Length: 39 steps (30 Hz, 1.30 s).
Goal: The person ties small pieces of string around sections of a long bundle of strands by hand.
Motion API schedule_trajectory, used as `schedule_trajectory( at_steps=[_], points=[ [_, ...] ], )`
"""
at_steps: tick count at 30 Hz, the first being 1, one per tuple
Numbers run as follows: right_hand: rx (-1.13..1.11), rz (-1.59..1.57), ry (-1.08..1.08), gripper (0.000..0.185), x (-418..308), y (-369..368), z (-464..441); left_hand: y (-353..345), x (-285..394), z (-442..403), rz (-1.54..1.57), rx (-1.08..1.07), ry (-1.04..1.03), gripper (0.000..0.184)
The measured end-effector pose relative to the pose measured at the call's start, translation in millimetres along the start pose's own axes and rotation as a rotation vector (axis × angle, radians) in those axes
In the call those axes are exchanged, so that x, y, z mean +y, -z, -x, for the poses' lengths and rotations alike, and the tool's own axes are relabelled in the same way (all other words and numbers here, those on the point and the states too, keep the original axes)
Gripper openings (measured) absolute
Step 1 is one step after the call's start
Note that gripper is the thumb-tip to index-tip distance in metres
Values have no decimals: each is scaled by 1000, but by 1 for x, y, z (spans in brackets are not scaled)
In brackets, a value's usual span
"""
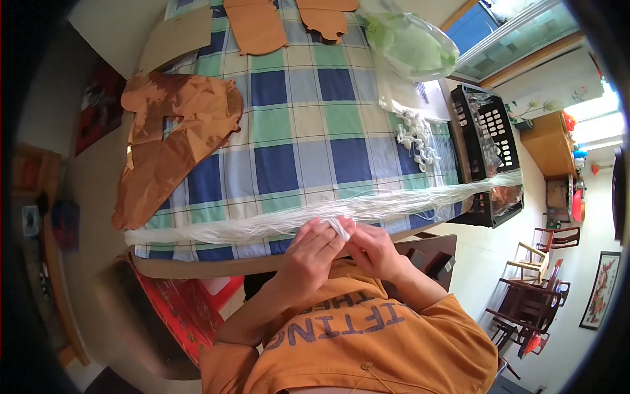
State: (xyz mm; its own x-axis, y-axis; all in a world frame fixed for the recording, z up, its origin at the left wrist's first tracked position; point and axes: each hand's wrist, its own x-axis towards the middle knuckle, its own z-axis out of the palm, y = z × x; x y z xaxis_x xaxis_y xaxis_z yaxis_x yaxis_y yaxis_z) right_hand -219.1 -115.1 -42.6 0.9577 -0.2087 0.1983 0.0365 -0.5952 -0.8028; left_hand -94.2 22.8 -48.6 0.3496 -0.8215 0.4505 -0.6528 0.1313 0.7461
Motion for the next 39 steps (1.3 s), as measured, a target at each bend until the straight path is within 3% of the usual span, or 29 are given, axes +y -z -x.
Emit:
schedule_trajectory(
  at_steps=[2,3,8,9,12,21,24,27,30,31,34,39],
  points=[
    [-13,72,-62,13,-4,2,-1,-11,-7,7,-142,34,25,23],
    [4,80,-74,14,-3,2,0,-13,-10,9,-72,64,103,14],
    [128,-1,-94,26,-2,2,-1,-5,-9,11,201,-92,309,6],
    [42,-52,-58,32,0,3,2,-4,-9,11,237,-119,336,6],
    [-45,-73,-25,27,4,4,5,0,-4,7,313,-158,384,6],
    [10,53,120,17,4,8,3,2,0,8,390,-164,500,9],
    [18,57,147,18,4,9,2,-3,-4,15,484,-110,492,15],
    [30,106,187,19,9,10,4,-8,-11,17,899,289,625,27],
    [0,103,235,18,7,13,6,2,-32,14,884,144,798,33],
    [-8,93,249,18,7,13,5,0,-35,15,1216,42,962,28],
    [3,43,200,17,11,13,3,-8,-45,22,1615,-391,990,27],
    [72,-86,-145,12,14,9,9,-4,-14,15,725,0,734,2]
  ],
)
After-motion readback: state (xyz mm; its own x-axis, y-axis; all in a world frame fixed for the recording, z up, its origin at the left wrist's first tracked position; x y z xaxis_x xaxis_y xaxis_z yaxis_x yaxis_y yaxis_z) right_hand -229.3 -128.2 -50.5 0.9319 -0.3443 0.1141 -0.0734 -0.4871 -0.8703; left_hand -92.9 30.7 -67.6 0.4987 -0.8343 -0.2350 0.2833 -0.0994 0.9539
